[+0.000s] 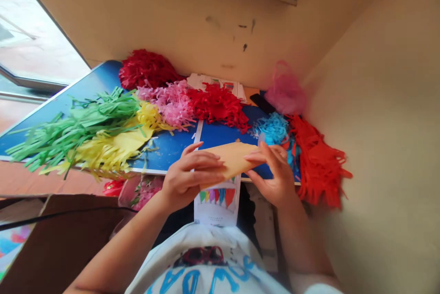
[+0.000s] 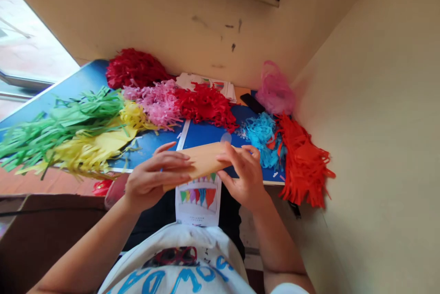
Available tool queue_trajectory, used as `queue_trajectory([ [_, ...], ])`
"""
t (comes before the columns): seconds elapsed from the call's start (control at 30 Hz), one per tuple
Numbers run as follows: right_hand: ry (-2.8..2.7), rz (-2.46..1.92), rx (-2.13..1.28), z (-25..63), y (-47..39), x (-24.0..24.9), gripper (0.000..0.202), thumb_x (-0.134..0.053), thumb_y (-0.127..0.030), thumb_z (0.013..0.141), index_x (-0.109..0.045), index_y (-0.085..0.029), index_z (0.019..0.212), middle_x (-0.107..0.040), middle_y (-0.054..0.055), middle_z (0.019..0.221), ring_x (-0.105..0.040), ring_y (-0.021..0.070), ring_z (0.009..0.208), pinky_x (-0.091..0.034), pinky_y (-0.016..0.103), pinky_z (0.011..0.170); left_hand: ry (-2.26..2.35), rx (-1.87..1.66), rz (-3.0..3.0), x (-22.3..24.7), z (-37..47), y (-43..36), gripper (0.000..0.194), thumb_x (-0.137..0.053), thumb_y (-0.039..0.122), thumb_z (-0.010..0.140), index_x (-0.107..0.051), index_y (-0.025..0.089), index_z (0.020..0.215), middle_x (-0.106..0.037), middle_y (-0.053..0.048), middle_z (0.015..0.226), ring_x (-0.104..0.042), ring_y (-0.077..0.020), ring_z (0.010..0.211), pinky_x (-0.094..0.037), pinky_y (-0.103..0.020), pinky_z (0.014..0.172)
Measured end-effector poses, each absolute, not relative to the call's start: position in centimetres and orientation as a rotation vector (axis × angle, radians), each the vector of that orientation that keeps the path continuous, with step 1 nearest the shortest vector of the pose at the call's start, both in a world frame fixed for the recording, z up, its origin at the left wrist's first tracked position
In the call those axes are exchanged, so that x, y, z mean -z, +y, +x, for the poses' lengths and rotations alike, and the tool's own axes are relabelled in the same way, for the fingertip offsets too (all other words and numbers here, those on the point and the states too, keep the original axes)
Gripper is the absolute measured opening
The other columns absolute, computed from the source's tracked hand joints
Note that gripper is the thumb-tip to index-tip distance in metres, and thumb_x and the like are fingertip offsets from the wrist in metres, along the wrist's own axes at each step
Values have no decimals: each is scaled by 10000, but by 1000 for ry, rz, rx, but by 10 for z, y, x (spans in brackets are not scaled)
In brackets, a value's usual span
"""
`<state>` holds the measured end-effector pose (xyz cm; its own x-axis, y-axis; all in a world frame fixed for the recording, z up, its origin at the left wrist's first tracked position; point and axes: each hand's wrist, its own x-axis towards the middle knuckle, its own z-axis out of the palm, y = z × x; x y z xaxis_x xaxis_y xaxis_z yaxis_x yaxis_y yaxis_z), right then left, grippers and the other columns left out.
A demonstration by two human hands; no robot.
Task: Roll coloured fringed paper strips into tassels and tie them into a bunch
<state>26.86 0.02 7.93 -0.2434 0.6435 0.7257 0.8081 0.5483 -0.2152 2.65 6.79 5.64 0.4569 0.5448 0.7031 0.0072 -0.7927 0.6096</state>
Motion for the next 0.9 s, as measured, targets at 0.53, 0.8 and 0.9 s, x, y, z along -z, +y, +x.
queue_trajectory([
  [0.53,-1742,-1076,393,270,-35,-41,780,-695,-88,812,-300,-334,1438,-716,-32,830,-640,215,817,-471,418,790,365,-1286,2245,-17,4,29,293,-661,149,828,-718,349,1034,-774,25,881,-697,-190,902,-346,-430,1102],
  [0.8,-1697,-1118,389,273,-41,-33,933,-738,-152,798,-160,-315,1511,-680,29,975,-618,229,859,-497,438,773,344,-1306,2224,-9,5,26,204,-628,149,871,-721,289,987,-759,-3,893,-675,-185,923,-397,-459,1052],
  [0.9,-1702,-1147,382,272,-43,-36,799,-733,-166,802,-295,-316,1453,-679,43,994,-625,233,882,-502,444,776,347,-1307,2232,-8,5,25,199,-630,149,875,-719,285,989,-757,-6,896,-672,-186,928,-395,-470,1049],
])
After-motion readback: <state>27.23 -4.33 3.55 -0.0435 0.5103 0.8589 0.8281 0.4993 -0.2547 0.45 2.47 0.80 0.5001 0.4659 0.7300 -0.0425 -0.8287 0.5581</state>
